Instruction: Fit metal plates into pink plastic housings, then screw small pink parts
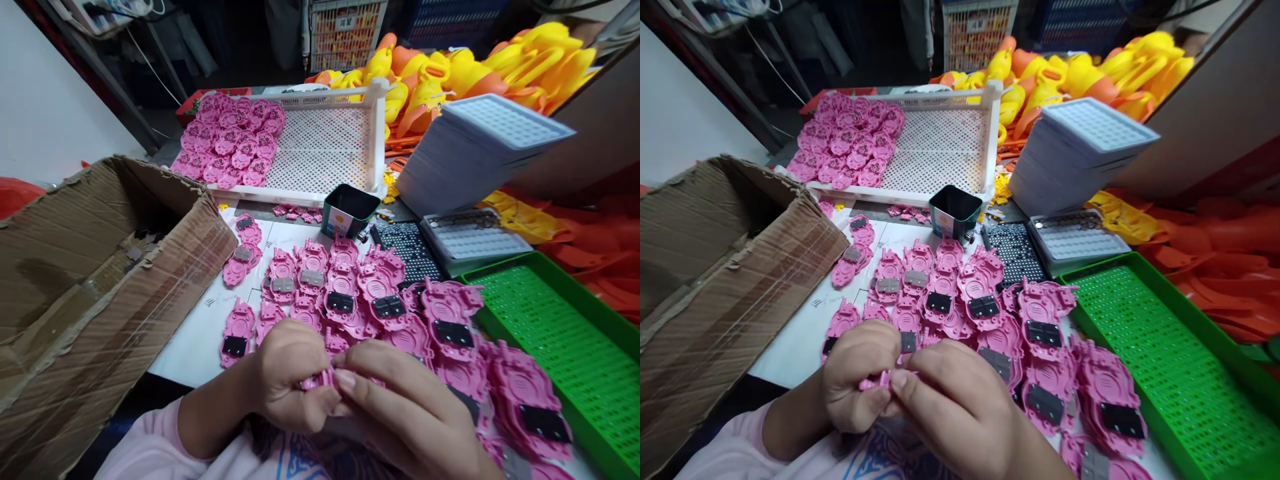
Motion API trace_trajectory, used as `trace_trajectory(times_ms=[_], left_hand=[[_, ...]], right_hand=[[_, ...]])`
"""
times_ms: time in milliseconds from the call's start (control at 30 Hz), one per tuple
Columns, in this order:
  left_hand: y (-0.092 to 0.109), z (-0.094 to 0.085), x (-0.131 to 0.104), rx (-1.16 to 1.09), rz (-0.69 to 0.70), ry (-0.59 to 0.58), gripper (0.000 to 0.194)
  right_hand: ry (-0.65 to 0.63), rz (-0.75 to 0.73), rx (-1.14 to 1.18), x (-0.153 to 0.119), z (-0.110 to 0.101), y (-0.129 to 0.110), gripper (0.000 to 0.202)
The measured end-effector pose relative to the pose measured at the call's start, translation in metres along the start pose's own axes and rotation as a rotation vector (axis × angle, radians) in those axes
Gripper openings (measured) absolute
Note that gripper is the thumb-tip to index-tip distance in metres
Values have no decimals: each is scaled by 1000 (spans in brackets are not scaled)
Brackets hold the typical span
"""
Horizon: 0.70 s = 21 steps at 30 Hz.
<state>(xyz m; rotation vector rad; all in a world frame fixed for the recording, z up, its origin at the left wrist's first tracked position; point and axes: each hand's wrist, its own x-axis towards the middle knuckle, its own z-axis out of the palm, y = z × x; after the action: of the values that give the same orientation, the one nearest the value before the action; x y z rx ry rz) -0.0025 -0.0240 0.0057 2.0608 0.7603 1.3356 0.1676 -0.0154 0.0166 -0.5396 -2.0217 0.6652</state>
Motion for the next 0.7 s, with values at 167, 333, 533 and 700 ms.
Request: trace_trajectory(times_ms=[167, 333, 533, 700], left_hand=[[1, 0, -4, 42, 1, 29, 26], [-2, -5, -3, 167, 52, -76, 21], [-1, -16, 8, 291, 79, -270, 25], [4, -18, 8, 320, 32, -337, 25]], right_hand=[[-2, 26, -60, -5, -2, 2, 19], [-165, 167, 147, -5, -4, 7, 11], [-272, 288, 191, -1, -11, 8, 7], [-323, 367, 201, 3, -12, 3, 7]])
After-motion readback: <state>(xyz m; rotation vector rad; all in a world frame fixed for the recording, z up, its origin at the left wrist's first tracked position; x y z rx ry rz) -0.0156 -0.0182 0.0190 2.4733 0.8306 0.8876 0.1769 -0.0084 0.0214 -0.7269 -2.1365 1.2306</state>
